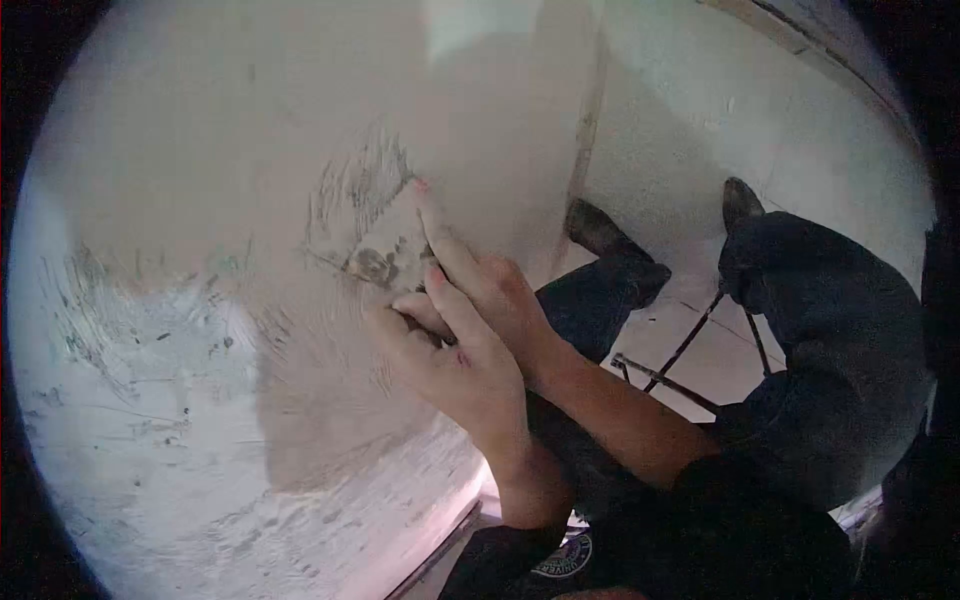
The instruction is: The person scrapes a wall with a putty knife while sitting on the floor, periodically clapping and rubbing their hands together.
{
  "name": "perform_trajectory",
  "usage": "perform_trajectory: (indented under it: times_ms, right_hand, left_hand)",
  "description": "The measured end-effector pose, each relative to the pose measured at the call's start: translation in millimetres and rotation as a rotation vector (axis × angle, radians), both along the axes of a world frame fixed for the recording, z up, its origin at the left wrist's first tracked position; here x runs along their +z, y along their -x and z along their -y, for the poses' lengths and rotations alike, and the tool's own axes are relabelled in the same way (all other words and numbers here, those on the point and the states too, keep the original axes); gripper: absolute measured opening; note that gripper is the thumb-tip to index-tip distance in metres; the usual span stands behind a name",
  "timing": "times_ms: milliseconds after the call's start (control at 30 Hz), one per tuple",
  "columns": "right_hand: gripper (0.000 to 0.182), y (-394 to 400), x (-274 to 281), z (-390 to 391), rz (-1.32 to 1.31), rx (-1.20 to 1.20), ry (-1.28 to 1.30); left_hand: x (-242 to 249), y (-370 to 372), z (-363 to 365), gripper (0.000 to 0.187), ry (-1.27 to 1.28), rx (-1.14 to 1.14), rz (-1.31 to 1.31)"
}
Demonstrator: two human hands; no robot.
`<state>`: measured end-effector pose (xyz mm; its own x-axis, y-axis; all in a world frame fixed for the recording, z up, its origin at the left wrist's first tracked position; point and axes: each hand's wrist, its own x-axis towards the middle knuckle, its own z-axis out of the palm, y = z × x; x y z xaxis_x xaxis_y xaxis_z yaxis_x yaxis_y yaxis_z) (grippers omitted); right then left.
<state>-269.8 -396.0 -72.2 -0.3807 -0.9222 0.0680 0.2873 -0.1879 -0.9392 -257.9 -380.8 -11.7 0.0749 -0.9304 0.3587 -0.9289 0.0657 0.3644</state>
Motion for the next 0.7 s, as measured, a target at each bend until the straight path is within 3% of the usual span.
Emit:
perform_trajectory:
  times_ms: [200,333,433,500,600,700]
  right_hand:
    - [0.071,-2,-2,-2,0.065,0.015,0.011]
    - [0.070,1,-3,13,-0.026,-0.008,0.034]
    - [0.070,0,-16,4,-0.041,-0.022,0.042]
    - [0.070,-6,-11,-2,0.002,0.002,0.075]
    - [0.071,-1,-11,9,0.005,-0.026,0.041]
    - [0.071,-7,-9,-3,0.146,-0.008,0.022]
  left_hand:
    - [1,7,3,0.023,0.007,0.070,0.012]
    - [-6,8,13,0.023,0.065,-0.035,-0.054]
    - [-12,-1,7,0.025,0.020,0.030,-0.051]
    - [-14,-13,-8,0.025,0.002,0.049,0.041]
    - [-19,0,17,0.025,0.144,-0.054,0.034]
    - [-8,2,3,0.027,0.005,0.042,0.017]
